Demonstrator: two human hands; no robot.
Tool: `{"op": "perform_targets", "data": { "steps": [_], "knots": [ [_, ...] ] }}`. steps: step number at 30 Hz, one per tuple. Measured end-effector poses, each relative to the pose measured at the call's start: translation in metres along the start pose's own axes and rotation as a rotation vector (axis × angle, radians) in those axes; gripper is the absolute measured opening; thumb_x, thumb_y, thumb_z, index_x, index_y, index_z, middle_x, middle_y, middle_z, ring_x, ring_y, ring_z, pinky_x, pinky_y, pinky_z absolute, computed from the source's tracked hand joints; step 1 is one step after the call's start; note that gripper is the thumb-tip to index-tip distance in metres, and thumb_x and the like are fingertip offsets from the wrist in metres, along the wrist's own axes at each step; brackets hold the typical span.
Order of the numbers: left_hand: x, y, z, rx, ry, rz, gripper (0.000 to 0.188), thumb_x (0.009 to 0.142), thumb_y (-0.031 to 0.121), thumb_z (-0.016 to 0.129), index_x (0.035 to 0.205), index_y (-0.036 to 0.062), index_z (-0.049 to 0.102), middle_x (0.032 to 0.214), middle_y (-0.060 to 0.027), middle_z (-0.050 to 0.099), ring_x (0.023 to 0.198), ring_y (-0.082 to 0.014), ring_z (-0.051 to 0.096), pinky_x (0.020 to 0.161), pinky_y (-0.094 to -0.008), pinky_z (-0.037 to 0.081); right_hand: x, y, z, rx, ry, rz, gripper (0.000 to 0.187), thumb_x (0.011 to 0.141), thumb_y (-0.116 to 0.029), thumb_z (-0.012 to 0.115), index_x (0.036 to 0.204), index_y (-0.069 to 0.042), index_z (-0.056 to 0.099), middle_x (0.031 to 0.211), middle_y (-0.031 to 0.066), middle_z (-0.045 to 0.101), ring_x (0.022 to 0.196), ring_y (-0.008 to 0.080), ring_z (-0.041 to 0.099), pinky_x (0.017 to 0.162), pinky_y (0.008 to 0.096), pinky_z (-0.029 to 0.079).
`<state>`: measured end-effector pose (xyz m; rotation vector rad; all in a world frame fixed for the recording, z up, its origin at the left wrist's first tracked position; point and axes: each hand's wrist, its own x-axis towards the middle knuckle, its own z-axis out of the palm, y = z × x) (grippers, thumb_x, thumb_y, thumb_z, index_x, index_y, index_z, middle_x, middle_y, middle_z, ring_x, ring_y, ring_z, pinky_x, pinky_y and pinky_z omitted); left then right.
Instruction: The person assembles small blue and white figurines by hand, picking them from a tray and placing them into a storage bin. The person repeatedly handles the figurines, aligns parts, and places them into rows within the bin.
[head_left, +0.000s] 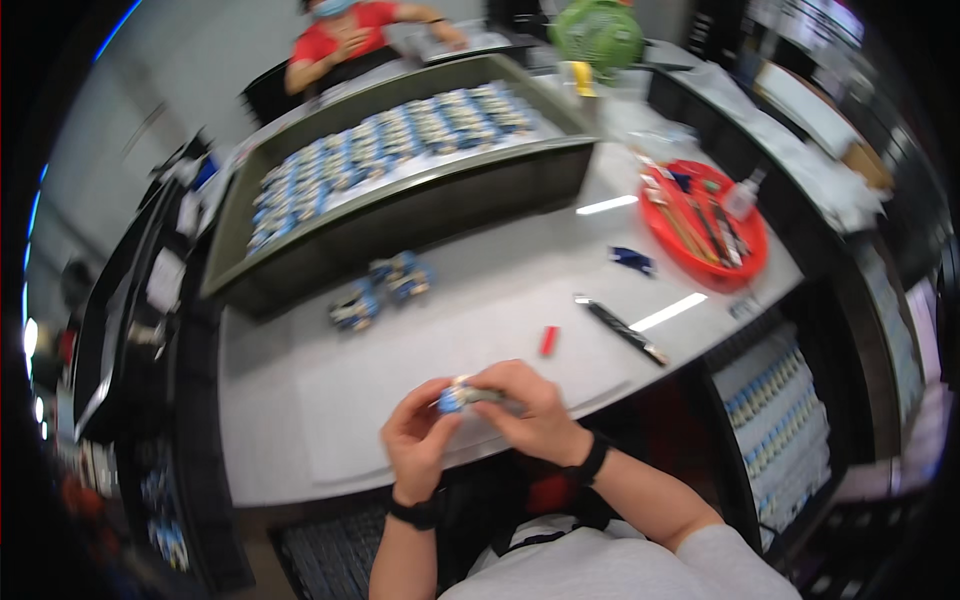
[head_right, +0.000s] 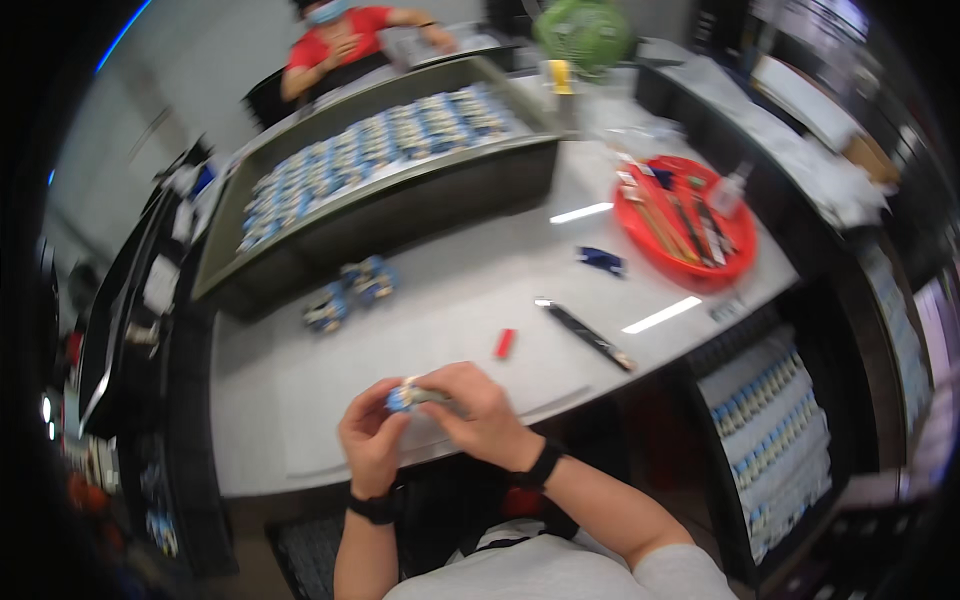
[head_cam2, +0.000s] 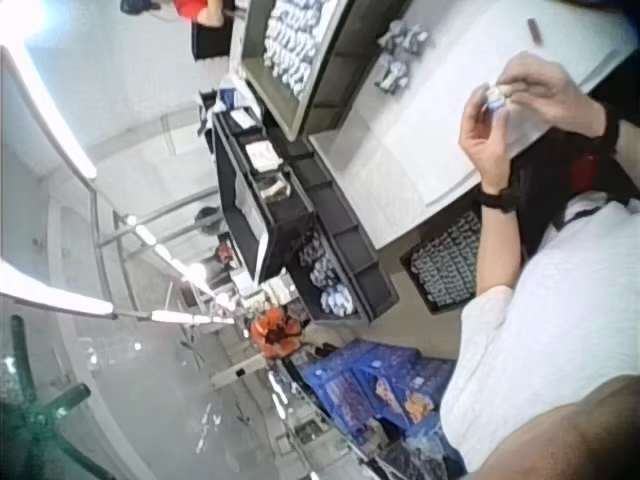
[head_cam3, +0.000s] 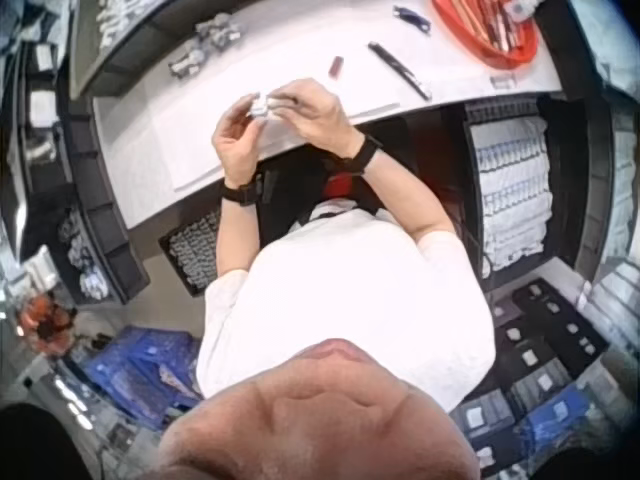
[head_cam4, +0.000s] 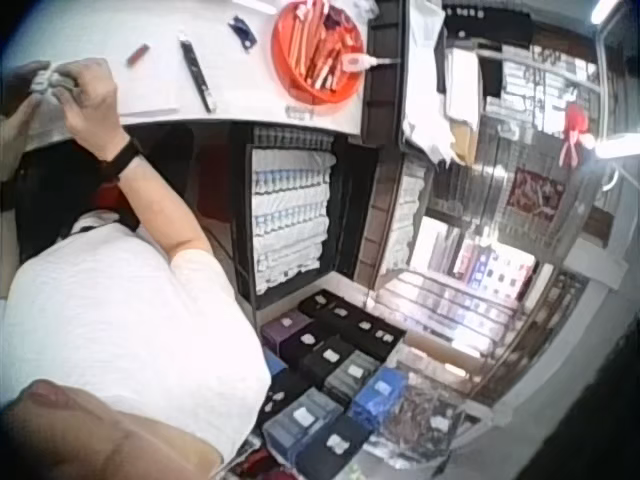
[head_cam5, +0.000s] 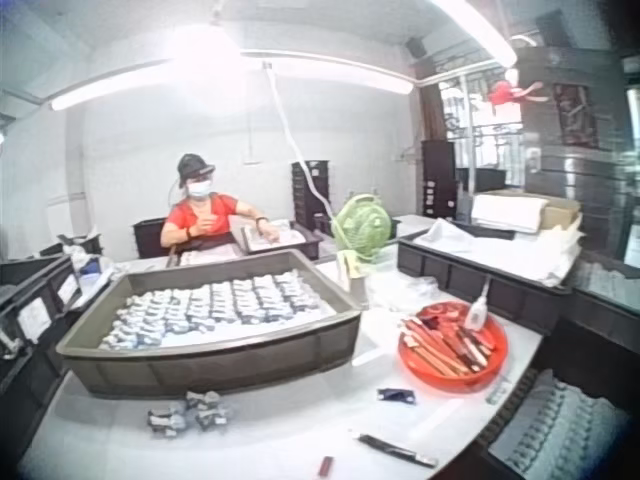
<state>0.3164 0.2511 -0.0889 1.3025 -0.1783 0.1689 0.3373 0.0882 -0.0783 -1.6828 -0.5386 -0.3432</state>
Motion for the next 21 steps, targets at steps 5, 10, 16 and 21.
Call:
{"op": "perform_targets", "data": {
  "steps": [5,10,16,21],
  "knots": [
    [-0.004,-0.001,0.000,0.121,0.115,-0.002,0.027,0.085,0.002,0.052,0.111,-0.0049,0.053,0.109,-0.0131,0.058,0.091,-0.0154,0.056,0.084,-0.0268,0.043,-0.011,-0.005,-0.043,0.101,0.199,0.015,0.029,0.070,0.000,0.071,0.097,-0.005,0.063,0.092,0.0058,0.061,0.088,0.0194,0.052,0.076,0.0293,0.045],
    [-0.008,0.001,0.005,0.170,0.044,-0.041,0.023,0.089,0.004,0.052,0.110,-0.0053,0.053,0.106,-0.0136,0.058,0.094,-0.0185,0.056,0.087,-0.0292,0.045,-0.088,-0.013,-0.170,-0.166,0.647,0.183,0.024,0.078,0.002,0.064,0.100,-0.003,0.058,0.094,0.0047,0.060,0.085,0.0105,0.058,0.077,0.0245,0.048],
    [-0.006,0.003,0.003,0.247,0.076,-0.045,0.021,0.089,0.006,0.052,0.107,-0.0050,0.055,0.104,-0.0119,0.059,0.093,-0.0177,0.056,0.085,-0.0272,0.044,-0.281,-0.008,-0.339,-0.656,1.065,0.588,0.022,0.077,0.002,0.062,0.098,0.000,0.059,0.092,0.0076,0.063,0.083,0.0148,0.062,0.073,0.0270,0.051],
    [-0.002,0.002,0.005,0.257,0.090,-0.050,0.021,0.089,0.008,0.054,0.105,-0.0055,0.055,0.102,-0.0112,0.059,0.092,-0.0170,0.055,0.084,-0.0269,0.044,-0.431,-0.023,-0.392,-1.171,1.037,1.094,0.021,0.068,-0.003,0.072,0.087,-0.001,0.063,0.078,0.0094,0.065,0.073,0.0153,0.062,0.066,0.0286,0.050]
  ]
}}
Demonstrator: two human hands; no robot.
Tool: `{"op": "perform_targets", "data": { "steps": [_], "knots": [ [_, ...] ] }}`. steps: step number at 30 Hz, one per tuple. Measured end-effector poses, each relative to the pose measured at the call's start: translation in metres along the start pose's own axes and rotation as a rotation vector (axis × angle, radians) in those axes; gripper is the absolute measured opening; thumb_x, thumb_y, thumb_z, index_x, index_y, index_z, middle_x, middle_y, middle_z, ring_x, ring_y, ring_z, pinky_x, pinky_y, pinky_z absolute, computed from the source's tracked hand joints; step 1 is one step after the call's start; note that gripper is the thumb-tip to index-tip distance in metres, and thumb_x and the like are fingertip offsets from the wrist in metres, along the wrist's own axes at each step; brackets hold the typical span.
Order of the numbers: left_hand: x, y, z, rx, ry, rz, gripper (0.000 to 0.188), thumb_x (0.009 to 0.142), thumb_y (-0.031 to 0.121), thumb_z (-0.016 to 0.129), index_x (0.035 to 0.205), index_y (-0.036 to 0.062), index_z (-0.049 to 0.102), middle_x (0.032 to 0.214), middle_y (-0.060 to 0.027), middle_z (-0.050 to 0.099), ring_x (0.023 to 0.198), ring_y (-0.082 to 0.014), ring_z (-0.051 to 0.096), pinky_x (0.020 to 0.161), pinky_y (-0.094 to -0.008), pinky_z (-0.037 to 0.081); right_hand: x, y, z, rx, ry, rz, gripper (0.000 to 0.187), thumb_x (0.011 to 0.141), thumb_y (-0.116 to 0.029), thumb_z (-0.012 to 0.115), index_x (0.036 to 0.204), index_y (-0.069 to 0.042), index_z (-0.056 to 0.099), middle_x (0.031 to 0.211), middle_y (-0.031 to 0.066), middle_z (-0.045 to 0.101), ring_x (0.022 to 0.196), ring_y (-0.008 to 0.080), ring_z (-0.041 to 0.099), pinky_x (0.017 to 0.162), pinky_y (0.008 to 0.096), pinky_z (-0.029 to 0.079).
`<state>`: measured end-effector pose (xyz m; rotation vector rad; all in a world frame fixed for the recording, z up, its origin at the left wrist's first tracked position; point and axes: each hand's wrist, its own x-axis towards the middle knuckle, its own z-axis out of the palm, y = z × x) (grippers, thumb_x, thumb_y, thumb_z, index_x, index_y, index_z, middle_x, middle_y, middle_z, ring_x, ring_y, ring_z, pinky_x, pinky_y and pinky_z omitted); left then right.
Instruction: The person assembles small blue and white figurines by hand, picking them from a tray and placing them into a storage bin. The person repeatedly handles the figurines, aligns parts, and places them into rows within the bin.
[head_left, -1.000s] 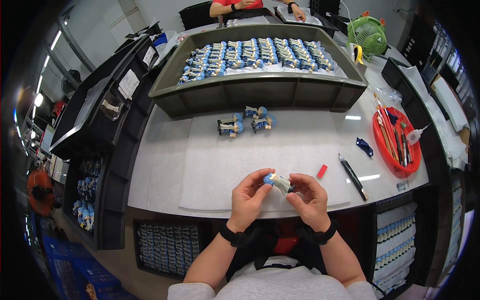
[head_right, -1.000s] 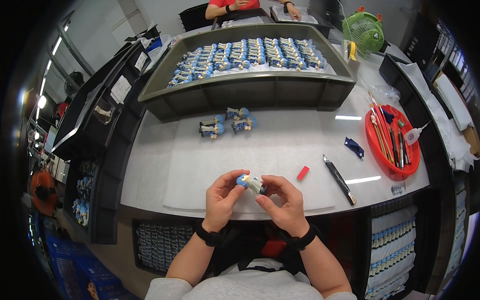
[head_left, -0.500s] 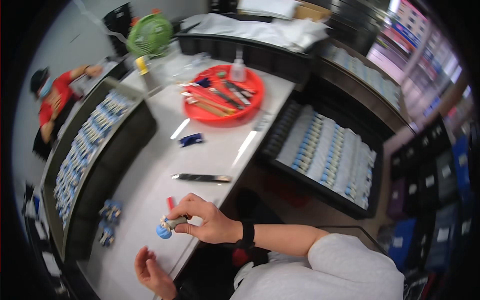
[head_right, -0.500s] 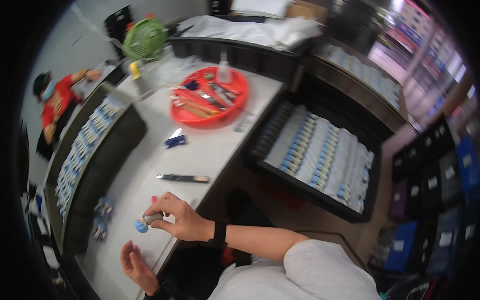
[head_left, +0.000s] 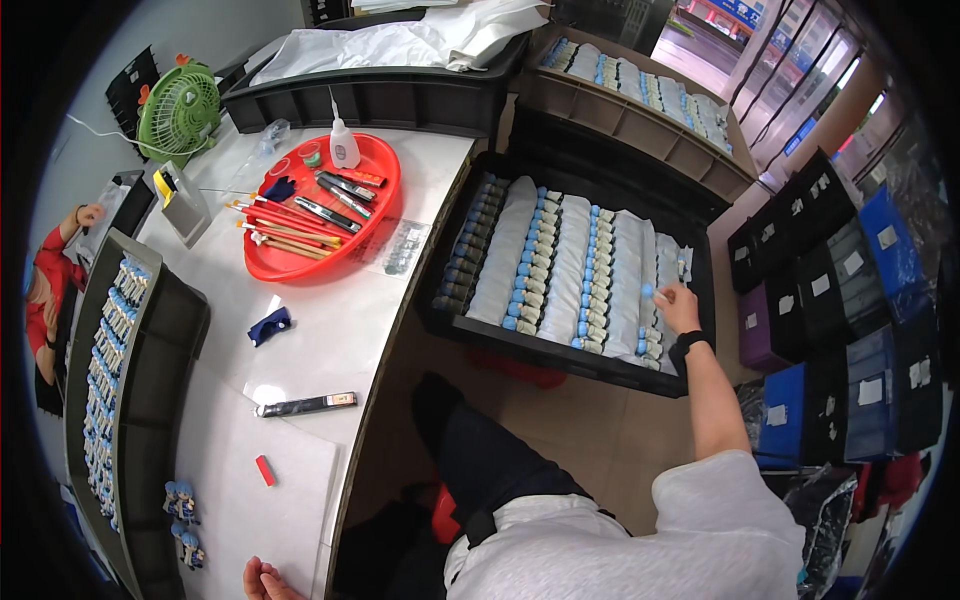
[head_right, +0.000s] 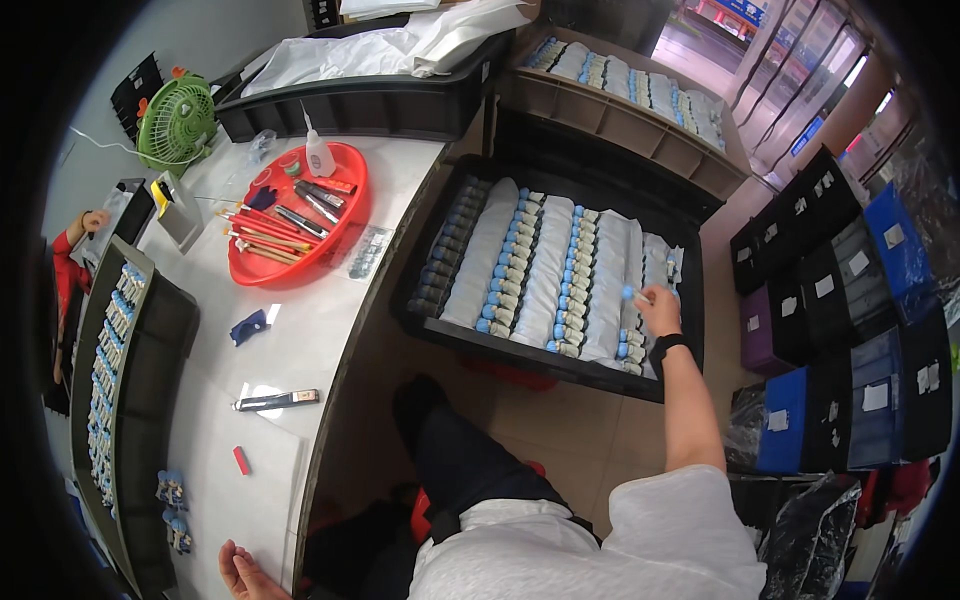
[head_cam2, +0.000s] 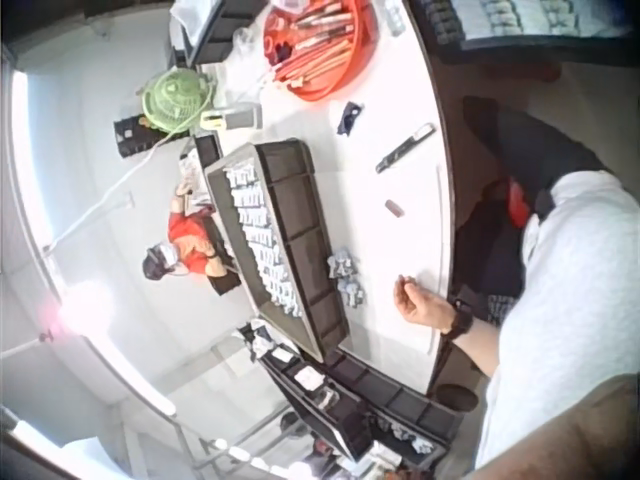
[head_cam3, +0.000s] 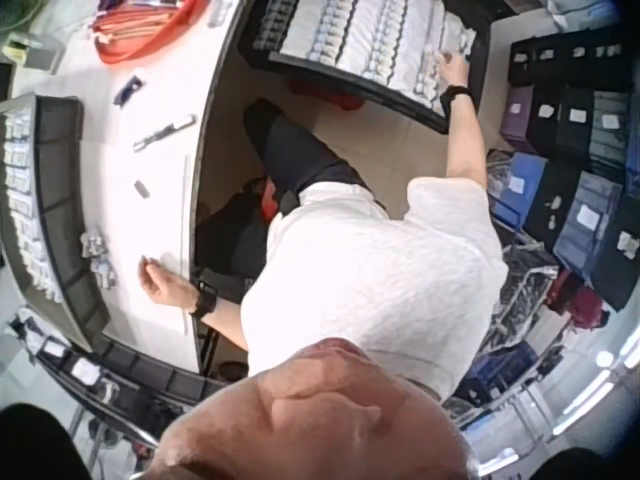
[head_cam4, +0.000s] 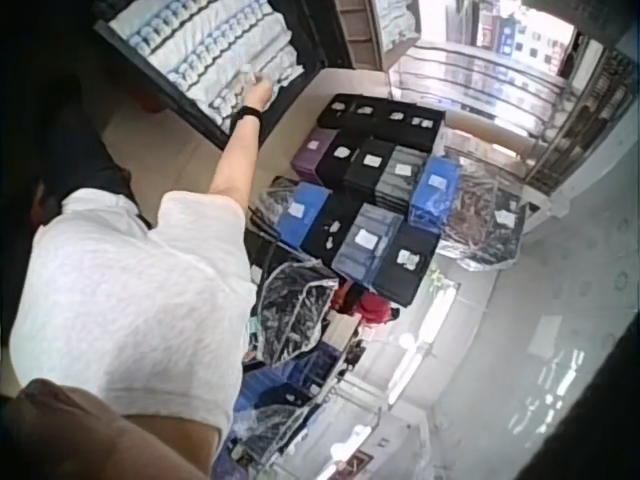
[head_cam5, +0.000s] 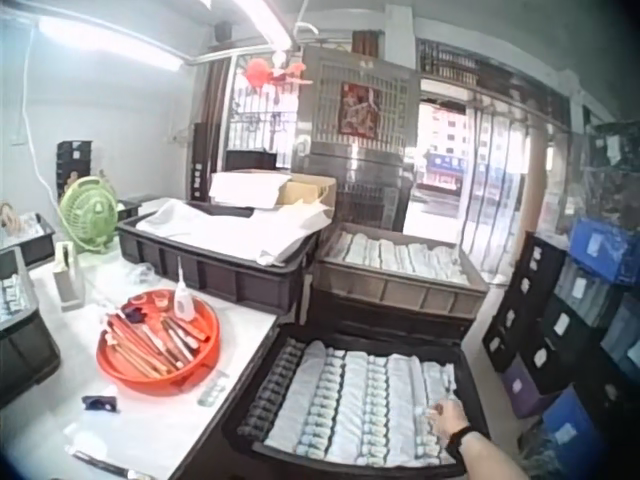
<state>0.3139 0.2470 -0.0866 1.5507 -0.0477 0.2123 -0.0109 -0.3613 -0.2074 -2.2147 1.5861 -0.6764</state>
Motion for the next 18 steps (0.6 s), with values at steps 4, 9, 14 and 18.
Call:
{"op": "perform_targets", "data": {
  "steps": [4,9,14,18],
  "knots": [
    [-0.003,0.002,0.003,0.026,0.008,-0.006,0.022,0.088,0.008,0.054,0.105,-0.0058,0.055,0.101,-0.0113,0.059,0.091,-0.0170,0.055,0.083,-0.0267,0.044,-0.004,0.042,0.005,-0.180,-0.170,0.062,0.021,0.065,-0.004,0.074,0.083,-0.001,0.065,0.078,0.0116,0.065,0.073,0.0223,0.063,0.068,0.0322,0.049],
    [-0.008,0.006,0.007,0.084,0.023,-0.025,0.023,0.088,0.008,0.054,0.107,-0.0054,0.055,0.101,-0.0114,0.059,0.091,-0.0171,0.056,0.083,-0.0266,0.044,0.001,0.059,0.024,-0.070,-0.275,0.087,0.021,0.063,-0.002,0.073,0.082,-0.001,0.064,0.077,0.0125,0.064,0.075,0.0252,0.062,0.069,0.0343,0.049],
    [0.000,-0.015,-0.010,0.115,0.088,-0.017,0.023,0.085,0.001,0.052,0.108,-0.0034,0.054,0.103,-0.0100,0.058,0.088,-0.0127,0.055,0.080,-0.0239,0.043,0.017,0.073,0.034,-0.211,-0.388,-0.045,0.019,0.068,-0.020,0.068,0.076,-0.003,0.064,0.073,0.0134,0.063,0.071,0.0274,0.062,0.066,0.0372,0.048],
    [0.002,-0.002,0.011,0.061,0.046,-0.013,0.018,0.082,-0.004,0.055,0.099,-0.0019,0.060,0.097,-0.0088,0.061,0.087,-0.0137,0.057,0.080,-0.0243,0.045,0.030,0.097,0.021,-0.534,-0.366,-0.210,0.032,0.067,-0.017,0.066,0.096,-0.003,0.063,0.094,0.0168,0.063,0.091,0.0311,0.059,0.082,0.0385,0.045]
  ]
}}
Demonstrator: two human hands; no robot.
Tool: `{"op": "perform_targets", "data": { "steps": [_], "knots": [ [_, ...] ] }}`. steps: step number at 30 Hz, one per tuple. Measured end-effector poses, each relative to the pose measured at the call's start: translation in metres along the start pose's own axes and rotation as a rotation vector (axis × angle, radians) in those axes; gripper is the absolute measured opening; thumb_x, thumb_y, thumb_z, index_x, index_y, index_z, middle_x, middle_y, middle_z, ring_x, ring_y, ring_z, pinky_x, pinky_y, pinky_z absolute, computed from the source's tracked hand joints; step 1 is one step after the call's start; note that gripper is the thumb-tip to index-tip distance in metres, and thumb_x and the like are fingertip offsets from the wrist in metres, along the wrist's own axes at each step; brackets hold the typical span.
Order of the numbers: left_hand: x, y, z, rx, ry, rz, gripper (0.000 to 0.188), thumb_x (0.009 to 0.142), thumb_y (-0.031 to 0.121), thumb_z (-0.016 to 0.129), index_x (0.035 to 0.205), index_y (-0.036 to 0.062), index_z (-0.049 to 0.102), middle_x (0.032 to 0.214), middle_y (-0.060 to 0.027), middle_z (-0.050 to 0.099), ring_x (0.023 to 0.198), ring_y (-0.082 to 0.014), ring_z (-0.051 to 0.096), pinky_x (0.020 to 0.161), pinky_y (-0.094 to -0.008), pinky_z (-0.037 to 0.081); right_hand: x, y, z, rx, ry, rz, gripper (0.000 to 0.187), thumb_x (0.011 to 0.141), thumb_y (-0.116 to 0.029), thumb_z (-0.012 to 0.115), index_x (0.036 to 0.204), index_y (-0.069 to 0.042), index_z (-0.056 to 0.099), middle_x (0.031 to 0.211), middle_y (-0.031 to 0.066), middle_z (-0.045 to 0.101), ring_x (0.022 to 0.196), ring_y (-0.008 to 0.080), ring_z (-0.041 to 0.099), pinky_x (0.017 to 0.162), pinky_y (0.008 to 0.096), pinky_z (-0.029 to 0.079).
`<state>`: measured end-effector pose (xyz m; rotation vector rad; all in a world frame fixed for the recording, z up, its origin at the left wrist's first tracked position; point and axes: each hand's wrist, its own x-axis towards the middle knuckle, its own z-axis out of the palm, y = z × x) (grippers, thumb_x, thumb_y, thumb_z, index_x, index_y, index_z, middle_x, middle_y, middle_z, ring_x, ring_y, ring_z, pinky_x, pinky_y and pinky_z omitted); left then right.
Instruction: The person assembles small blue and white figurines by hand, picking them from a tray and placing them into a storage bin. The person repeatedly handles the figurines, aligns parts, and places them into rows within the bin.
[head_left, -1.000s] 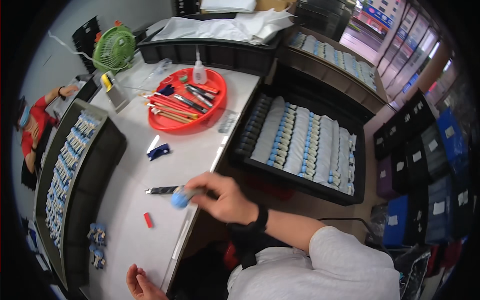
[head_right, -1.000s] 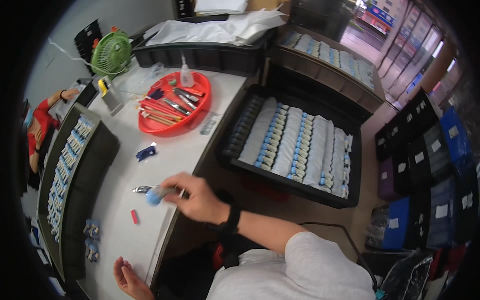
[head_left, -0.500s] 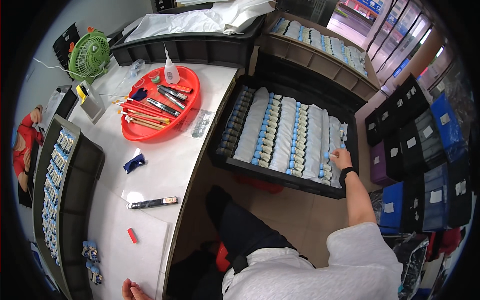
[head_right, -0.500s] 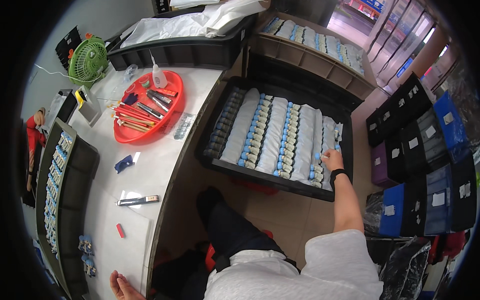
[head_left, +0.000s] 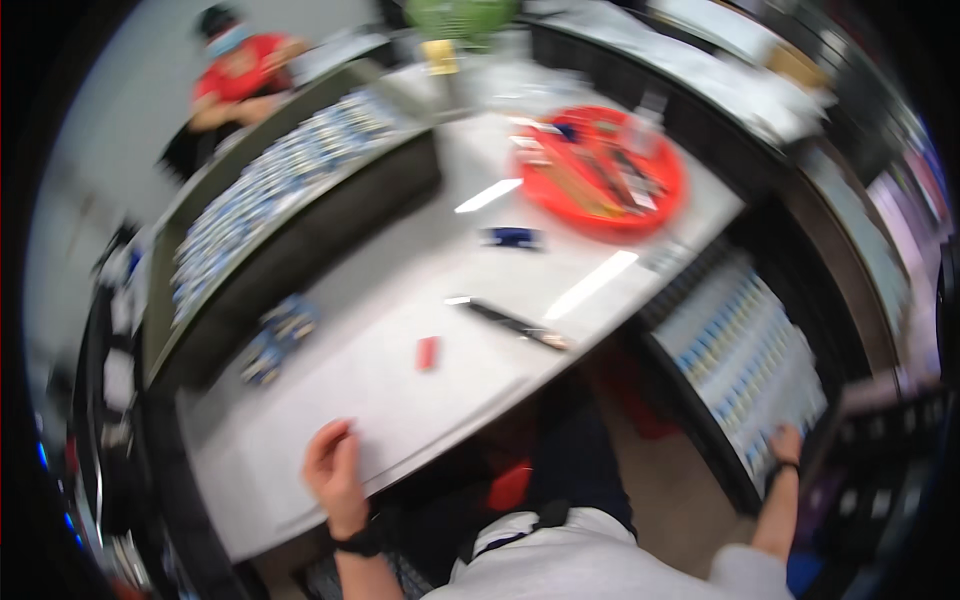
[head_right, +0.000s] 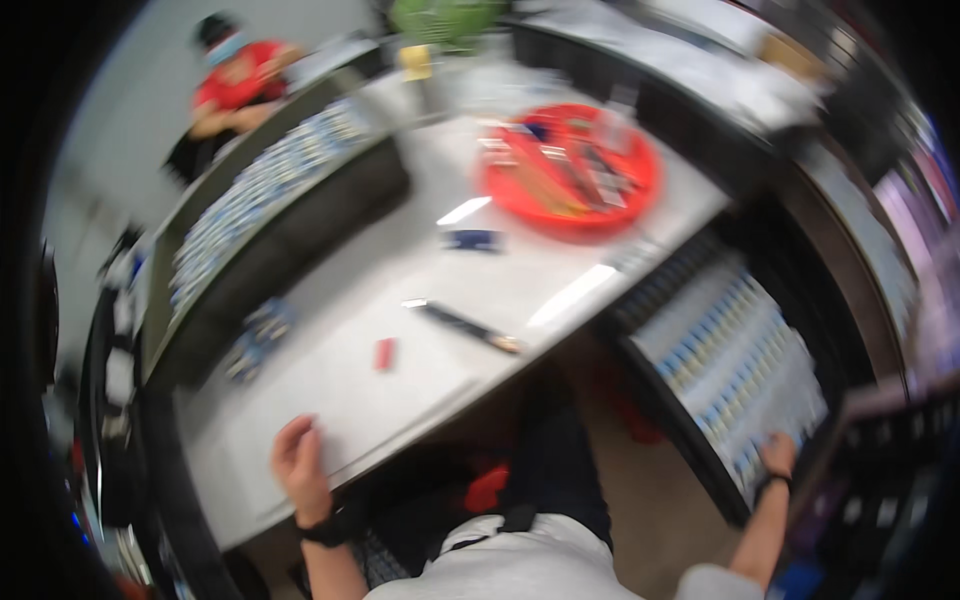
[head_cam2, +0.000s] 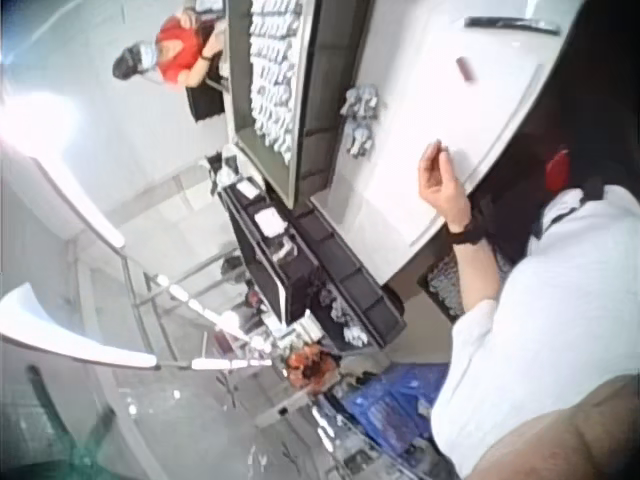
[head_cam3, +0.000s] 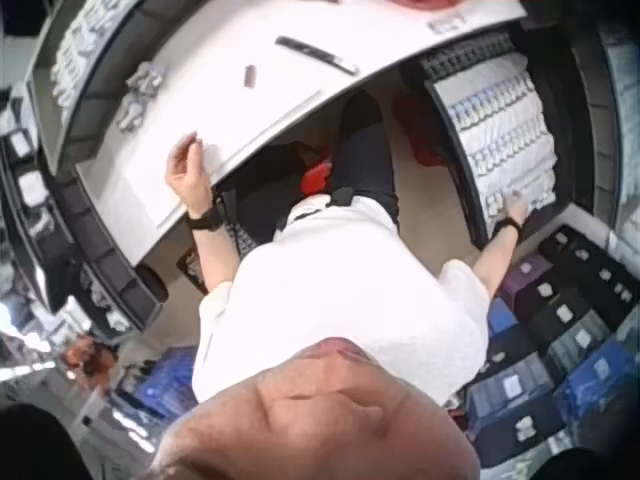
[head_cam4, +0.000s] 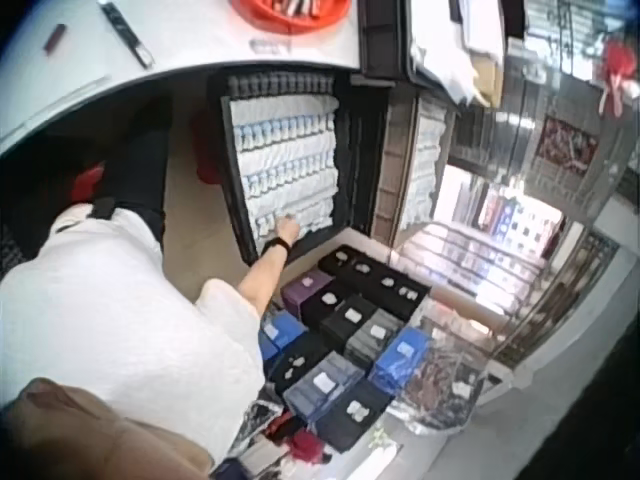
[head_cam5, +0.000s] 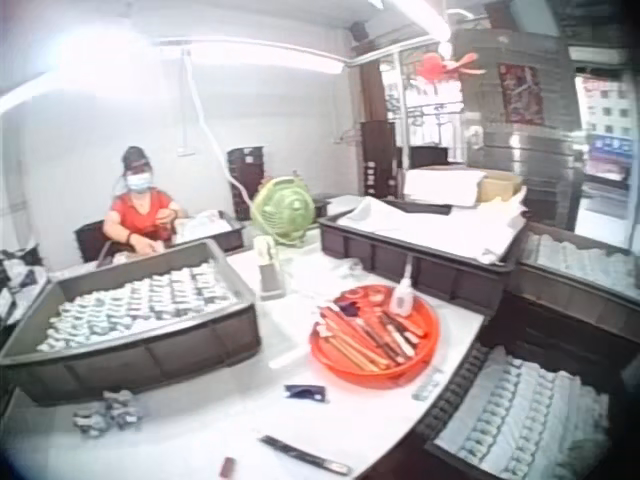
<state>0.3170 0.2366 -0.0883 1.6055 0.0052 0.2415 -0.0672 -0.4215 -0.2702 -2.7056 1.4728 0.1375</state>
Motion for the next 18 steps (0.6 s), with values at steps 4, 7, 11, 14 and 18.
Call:
{"op": "perform_targets", "data": {
  "steps": [4,7,11,14,18],
  "knots": [
    [-0.002,0.012,-0.001,-0.058,-0.072,0.032,0.017,0.081,-0.007,0.056,0.096,-0.0014,0.061,0.096,-0.0075,0.061,0.087,-0.0127,0.058,0.079,-0.0241,0.046,0.048,-0.091,-0.026,0.808,0.262,-0.081,0.031,0.084,-0.015,0.059,0.112,0.000,0.055,0.102,0.0092,0.061,0.088,0.0183,0.059,0.075,0.0288,0.047],
    [-0.007,0.008,-0.007,-0.049,-0.088,0.056,0.016,0.080,-0.005,0.057,0.095,-0.0005,0.062,0.094,-0.0074,0.062,0.086,-0.0125,0.059,0.077,-0.0236,0.047,-0.006,-0.272,-0.115,1.229,0.155,-0.225,0.024,0.088,-0.016,0.057,0.109,-0.003,0.056,0.094,0.0040,0.061,0.077,0.0085,0.056,0.063,0.0219,0.044],
    [-0.012,0.063,-0.007,0.296,-0.300,0.332,0.017,0.076,-0.002,0.061,0.094,0.0006,0.062,0.092,-0.0119,0.063,0.084,-0.0228,0.060,0.075,-0.0294,0.048,-0.101,-0.440,-0.174,1.519,-0.273,-0.715,0.012,0.089,-0.010,0.054,0.097,-0.002,0.057,0.085,0.0037,0.059,0.067,0.0085,0.054,0.060,0.0202,0.045],
    [0.003,0.090,-0.020,0.520,-0.402,0.494,0.019,0.074,0.007,0.064,0.092,0.0025,0.061,0.090,-0.0123,0.062,0.086,-0.0293,0.058,0.075,-0.0361,0.048,-0.161,-0.513,-0.186,1.491,-0.738,-0.916,0.012,0.082,0.000,0.057,0.093,0.002,0.058,0.082,0.0085,0.062,0.071,0.0125,0.059,0.065,0.0222,0.048],
    [0.068,0.078,-0.047,0.867,-0.385,0.563,0.021,0.075,0.012,0.065,0.095,0.0045,0.060,0.090,-0.0103,0.061,0.087,-0.0303,0.057,0.075,-0.0379,0.047,-0.212,-0.579,-0.180,1.432,-1.074,-1.097,0.015,0.082,0.002,0.060,0.096,0.003,0.059,0.087,0.0102,0.064,0.078,0.0138,0.062,0.070,0.0234,0.050]
  ]
}}
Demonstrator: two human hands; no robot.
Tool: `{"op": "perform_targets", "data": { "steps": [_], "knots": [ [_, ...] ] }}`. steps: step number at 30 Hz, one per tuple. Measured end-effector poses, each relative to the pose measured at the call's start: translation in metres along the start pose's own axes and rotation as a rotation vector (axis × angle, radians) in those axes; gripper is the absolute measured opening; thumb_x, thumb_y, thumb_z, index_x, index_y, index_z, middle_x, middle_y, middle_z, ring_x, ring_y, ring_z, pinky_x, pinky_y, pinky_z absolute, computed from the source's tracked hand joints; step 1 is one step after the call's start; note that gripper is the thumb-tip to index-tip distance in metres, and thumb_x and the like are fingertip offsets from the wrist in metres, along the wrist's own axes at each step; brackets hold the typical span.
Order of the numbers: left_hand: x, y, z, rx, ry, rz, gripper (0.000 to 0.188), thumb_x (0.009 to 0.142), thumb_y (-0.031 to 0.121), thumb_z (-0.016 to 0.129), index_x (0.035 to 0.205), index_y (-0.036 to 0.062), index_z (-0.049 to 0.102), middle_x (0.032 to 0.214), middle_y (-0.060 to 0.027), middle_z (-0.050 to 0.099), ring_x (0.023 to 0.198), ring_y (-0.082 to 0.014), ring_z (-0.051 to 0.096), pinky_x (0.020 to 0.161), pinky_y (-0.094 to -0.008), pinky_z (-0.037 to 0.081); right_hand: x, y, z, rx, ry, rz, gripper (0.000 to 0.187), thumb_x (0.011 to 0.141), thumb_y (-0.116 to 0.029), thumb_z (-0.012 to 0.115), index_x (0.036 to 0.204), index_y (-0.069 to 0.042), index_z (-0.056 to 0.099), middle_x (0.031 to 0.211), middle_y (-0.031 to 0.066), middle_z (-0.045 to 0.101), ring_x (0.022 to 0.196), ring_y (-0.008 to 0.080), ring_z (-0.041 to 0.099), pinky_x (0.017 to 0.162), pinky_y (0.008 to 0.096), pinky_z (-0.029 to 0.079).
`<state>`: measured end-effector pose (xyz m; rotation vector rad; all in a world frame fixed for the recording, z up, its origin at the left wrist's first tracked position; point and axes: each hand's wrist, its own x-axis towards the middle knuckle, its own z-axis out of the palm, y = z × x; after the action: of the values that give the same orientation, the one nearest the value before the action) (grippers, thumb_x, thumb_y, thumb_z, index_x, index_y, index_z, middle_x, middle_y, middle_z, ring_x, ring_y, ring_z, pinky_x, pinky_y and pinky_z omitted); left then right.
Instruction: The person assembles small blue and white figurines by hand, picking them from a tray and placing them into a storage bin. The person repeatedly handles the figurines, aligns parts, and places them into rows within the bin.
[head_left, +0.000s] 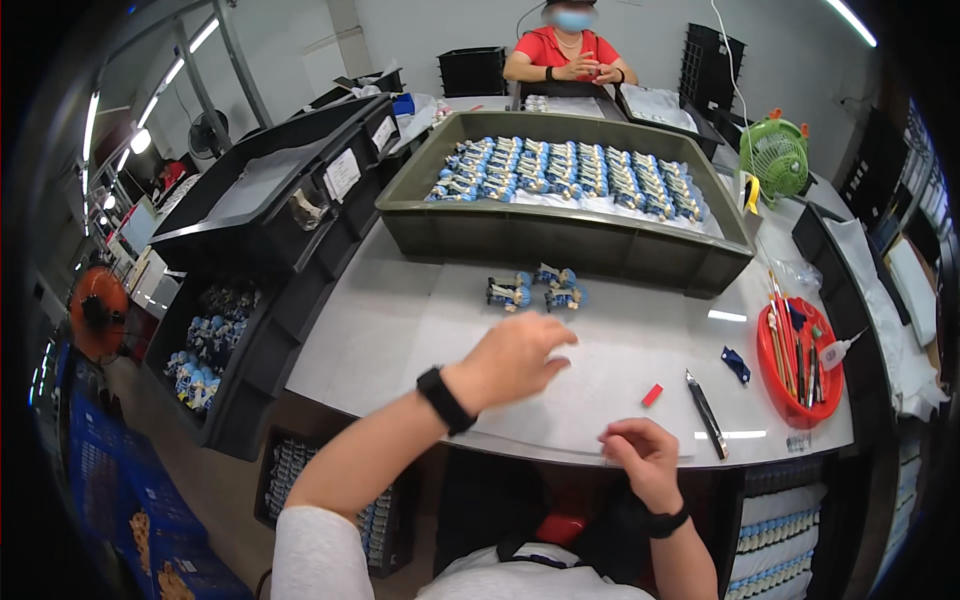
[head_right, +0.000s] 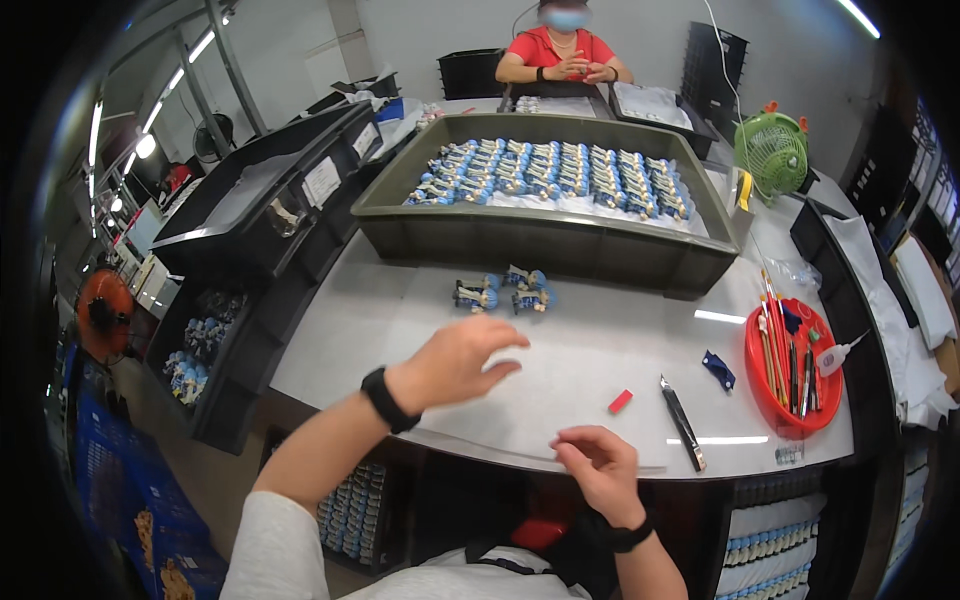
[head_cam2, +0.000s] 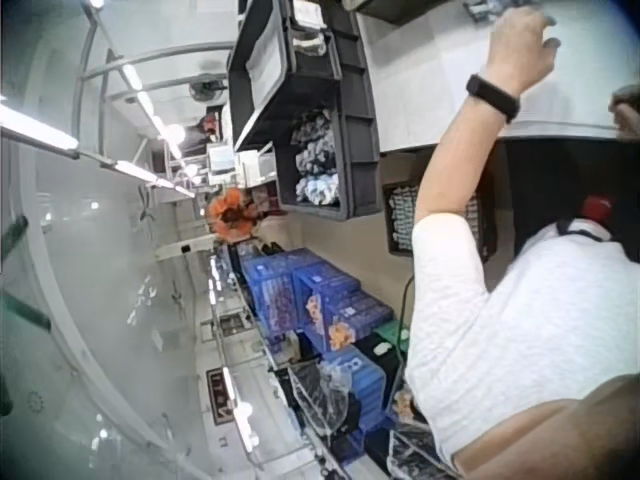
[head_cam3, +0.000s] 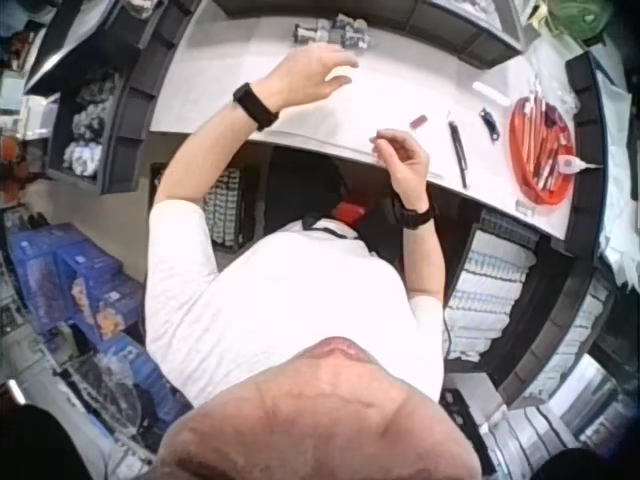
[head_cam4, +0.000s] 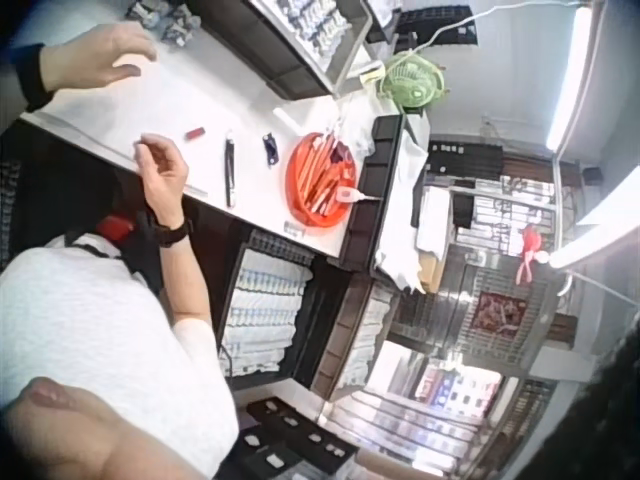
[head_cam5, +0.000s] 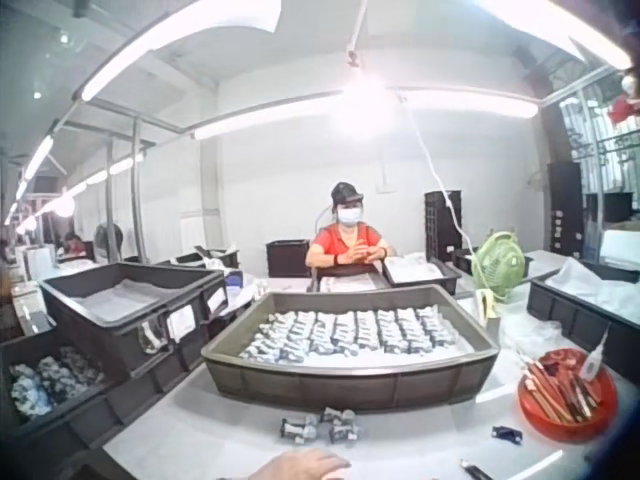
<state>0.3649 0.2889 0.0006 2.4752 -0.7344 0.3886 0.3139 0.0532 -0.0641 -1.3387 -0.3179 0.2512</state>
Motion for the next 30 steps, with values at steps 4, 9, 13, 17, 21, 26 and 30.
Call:
{"op": "perform_targets", "data": {
  "steps": [4,9,13,17,21,26,30],
  "knots": [
    [0.021,-0.067,0.005,0.392,-0.130,-0.169,0.023,0.072,0.011,0.065,0.094,0.0052,0.060,0.091,-0.0100,0.058,0.088,-0.0297,0.055,0.076,-0.0405,0.046,0.029,0.017,0.029,-0.061,-0.039,-0.081,0.014,0.082,-0.001,0.061,0.095,0.003,0.061,0.084,0.0069,0.064,0.079,0.0112,0.061,0.071,0.0218,0.048],
    [0.018,-0.102,0.020,0.531,-0.068,-0.196,0.024,0.071,0.011,0.065,0.094,0.0068,0.059,0.092,-0.0100,0.055,0.092,-0.0292,0.053,0.078,-0.0409,0.045,0.030,0.028,0.029,-0.184,-0.035,-0.142,0.013,0.081,-0.002,0.062,0.093,0.003,0.062,0.083,0.0058,0.064,0.077,0.0105,0.060,0.071,0.0219,0.047],
    [0.019,-0.083,0.028,0.392,-0.019,-0.213,0.027,0.071,0.010,0.064,0.096,0.0070,0.057,0.088,-0.0104,0.054,0.087,-0.0283,0.054,0.077,-0.0392,0.044,0.028,0.030,0.019,-0.225,-0.049,-0.120,0.018,0.084,-0.002,0.059,0.100,0.003,0.058,0.089,0.0064,0.062,0.083,0.0109,0.059,0.075,0.0225,0.047],
    [-0.002,-0.019,0.008,-0.617,-0.035,-0.533,0.027,0.081,0.012,0.064,0.103,0.0015,0.054,0.093,-0.0079,0.059,0.083,-0.0152,0.060,0.069,-0.0285,0.050,0.030,0.030,0.023,-0.108,-0.014,-0.164,0.033,0.084,-0.005,0.061,0.114,0.002,0.051,0.098,0.0099,0.060,0.087,0.0138,0.058,0.076,0.0247,0.047],
    [-0.034,0.008,0.033,-1.241,0.126,-0.648,0.027,0.088,0.013,0.058,0.110,0.0002,0.050,0.094,-0.0066,0.059,0.086,-0.0129,0.058,0.072,-0.0266,0.051,0.030,0.021,0.030,0.053,-0.056,-0.090,0.035,0.087,-0.009,0.057,0.120,0.001,0.047,0.101,0.0107,0.059,0.089,0.0138,0.058,0.076,0.0253,0.048],
    [-0.043,0.023,0.062,-1.464,0.315,-0.692,0.027,0.091,0.017,0.052,0.113,0.0003,0.052,0.098,-0.0075,0.060,0.089,-0.0135,0.058,0.076,-0.0285,0.051,0.031,0.028,0.023,-0.054,-0.059,-0.047,0.034,0.089,-0.008,0.055,0.121,0.001,0.046,0.103,0.0116,0.058,0.088,0.0137,0.058,0.073,0.0248,0.049],
    [-0.048,0.021,0.083,-1.352,0.473,-0.596,0.029,0.092,0.017,0.051,0.115,-0.0008,0.054,0.096,-0.0075,0.062,0.081,-0.0117,0.059,0.074,-0.0257,0.051,0.032,0.027,0.026,-0.053,-0.023,-0.079,0.033,0.088,-0.007,0.054,0.120,0.001,0.046,0.102,0.0112,0.058,0.087,0.0136,0.059,0.072,0.0247,0.051]
  ]
}}
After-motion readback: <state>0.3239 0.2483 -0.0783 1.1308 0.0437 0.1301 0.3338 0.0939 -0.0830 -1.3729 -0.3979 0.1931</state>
